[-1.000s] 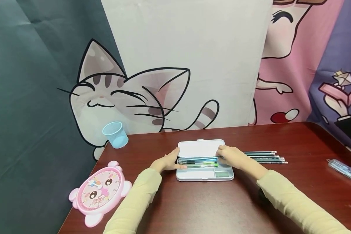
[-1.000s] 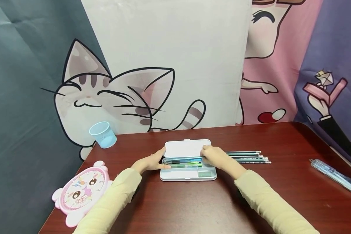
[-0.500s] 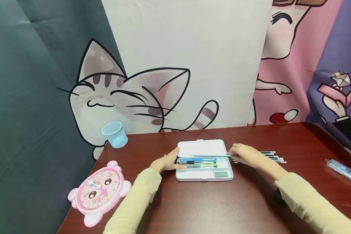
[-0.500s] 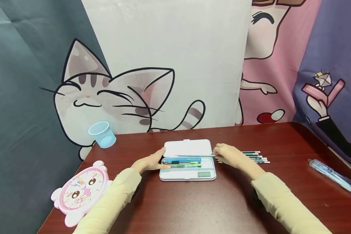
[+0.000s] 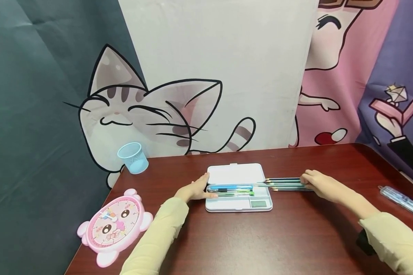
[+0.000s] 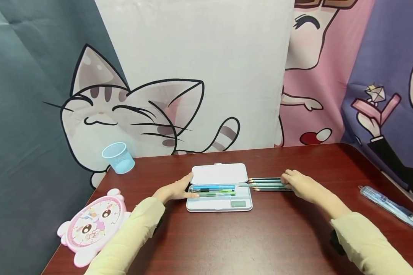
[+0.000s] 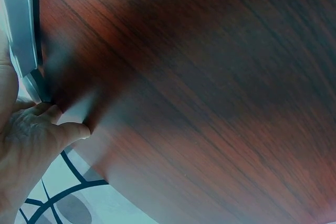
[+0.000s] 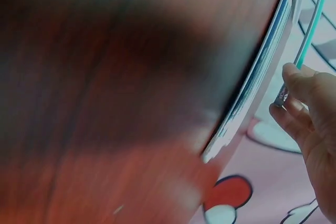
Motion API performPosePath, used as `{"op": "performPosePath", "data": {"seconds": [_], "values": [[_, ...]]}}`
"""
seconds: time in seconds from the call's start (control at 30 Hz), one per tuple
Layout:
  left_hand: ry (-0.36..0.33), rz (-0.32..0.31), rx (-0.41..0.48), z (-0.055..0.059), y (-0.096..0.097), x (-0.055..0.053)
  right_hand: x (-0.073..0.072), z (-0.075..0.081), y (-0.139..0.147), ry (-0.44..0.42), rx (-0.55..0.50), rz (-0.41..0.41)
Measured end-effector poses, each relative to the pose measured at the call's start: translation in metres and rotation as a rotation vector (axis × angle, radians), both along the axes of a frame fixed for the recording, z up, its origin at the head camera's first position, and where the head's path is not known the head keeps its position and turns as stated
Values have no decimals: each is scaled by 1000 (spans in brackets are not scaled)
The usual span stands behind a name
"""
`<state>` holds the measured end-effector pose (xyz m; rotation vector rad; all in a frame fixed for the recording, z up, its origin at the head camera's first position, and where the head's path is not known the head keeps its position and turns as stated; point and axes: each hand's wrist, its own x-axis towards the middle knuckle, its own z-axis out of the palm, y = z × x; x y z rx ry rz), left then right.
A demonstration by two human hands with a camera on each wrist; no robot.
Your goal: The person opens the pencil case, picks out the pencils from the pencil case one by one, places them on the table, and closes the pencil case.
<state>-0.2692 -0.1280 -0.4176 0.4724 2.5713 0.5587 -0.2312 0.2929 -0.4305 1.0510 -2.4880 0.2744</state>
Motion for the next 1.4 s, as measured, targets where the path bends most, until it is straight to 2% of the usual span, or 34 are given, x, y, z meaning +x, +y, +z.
{"op": "performPosePath", "data": {"seconds": [0.17, 0.47, 0.7, 0.8, 1.0, 1.17, 1.23, 1.3, 1.37, 1.4], "values": [[9, -15, -21, 3, 2, 0, 6, -8, 22, 65, -5, 22], [20, -29, -30, 8, 7, -2, 14, -15, 47, 105, -25, 20], [22, -38, -31, 9, 11, -2, 21, -17, 55, 65, -46, 5], [20, -40, -26, 9, 13, -2, 24, -15, 56, 47, -44, -41], [22, -37, -20, 11, 12, -2, 20, -2, 36, -81, -103, -184], [32, -40, -10, 8, 7, -2, 4, 9, -8, -207, -193, -175], [34, -41, 6, 5, 4, -2, -3, 11, -30, -305, -229, -185], [2, -21, 59, 3, 2, -2, -12, 13, -51, -438, -266, -216], [-43, 27, 144, 1, 0, -4, -21, 14, -70, -603, -331, -263], [-67, 72, 199, 1, 0, -5, -26, 15, -78, -678, -368, -289]]}}
